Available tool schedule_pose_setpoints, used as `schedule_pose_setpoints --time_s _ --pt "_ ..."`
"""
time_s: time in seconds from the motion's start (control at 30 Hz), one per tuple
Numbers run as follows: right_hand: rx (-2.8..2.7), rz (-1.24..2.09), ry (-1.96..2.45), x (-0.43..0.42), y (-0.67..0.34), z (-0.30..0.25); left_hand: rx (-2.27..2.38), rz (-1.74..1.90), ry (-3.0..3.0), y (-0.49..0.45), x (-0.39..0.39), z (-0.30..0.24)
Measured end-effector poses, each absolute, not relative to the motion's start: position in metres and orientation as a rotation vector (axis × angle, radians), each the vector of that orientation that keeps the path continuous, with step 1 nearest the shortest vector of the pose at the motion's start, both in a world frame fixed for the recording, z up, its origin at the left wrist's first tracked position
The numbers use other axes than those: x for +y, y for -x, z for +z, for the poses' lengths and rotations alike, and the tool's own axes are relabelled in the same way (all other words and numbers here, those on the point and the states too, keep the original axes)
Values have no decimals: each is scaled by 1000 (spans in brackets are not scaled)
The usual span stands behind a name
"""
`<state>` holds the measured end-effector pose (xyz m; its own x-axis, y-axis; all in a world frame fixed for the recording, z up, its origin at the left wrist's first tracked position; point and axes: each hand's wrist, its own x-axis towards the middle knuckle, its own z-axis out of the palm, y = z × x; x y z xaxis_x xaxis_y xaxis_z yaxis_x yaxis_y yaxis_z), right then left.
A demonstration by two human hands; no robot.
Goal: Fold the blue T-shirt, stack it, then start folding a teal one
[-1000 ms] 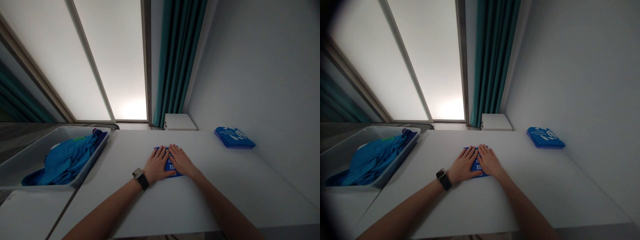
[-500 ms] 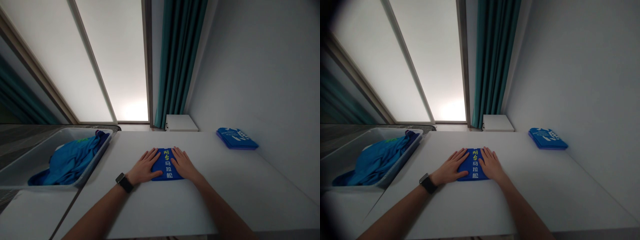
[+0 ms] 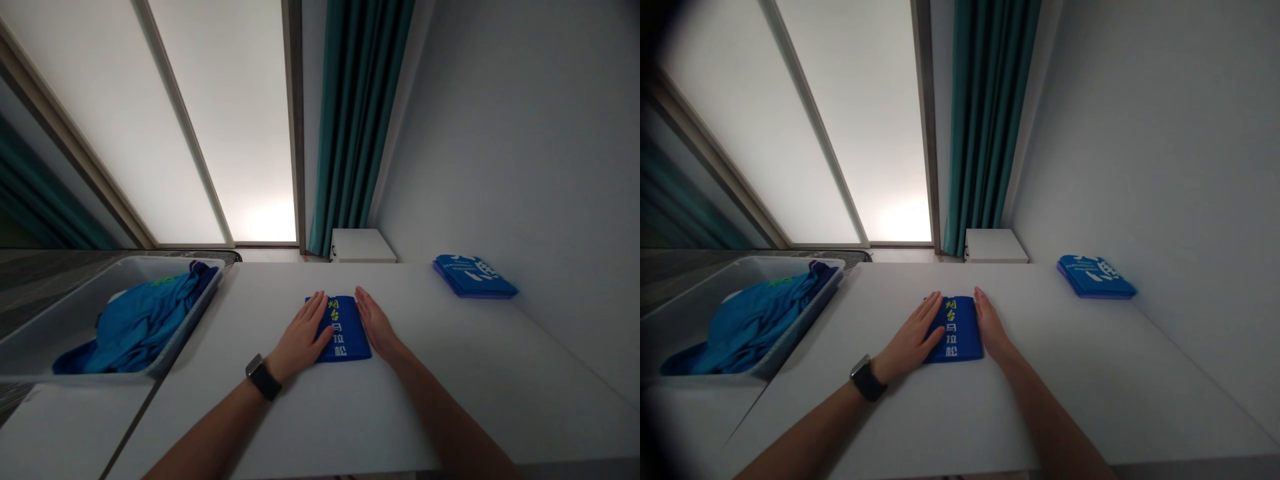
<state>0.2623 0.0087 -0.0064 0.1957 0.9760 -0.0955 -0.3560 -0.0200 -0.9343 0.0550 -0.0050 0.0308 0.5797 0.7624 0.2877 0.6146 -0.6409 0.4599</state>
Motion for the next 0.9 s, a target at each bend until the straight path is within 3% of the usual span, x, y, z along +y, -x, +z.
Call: schedule_pose_setpoints --time_s 0.27,0.53,0.9 --pt "-746 1316 1045 10 -259 -1 1136 443 -2758 -64 -14 21" --pt "-1157 1101 1262 16 -277 -9 1157 450 -2746 -66 -11 33" --pt "-1293 980 1300 18 -270 -5 1066 375 -2807 -107 6 29"
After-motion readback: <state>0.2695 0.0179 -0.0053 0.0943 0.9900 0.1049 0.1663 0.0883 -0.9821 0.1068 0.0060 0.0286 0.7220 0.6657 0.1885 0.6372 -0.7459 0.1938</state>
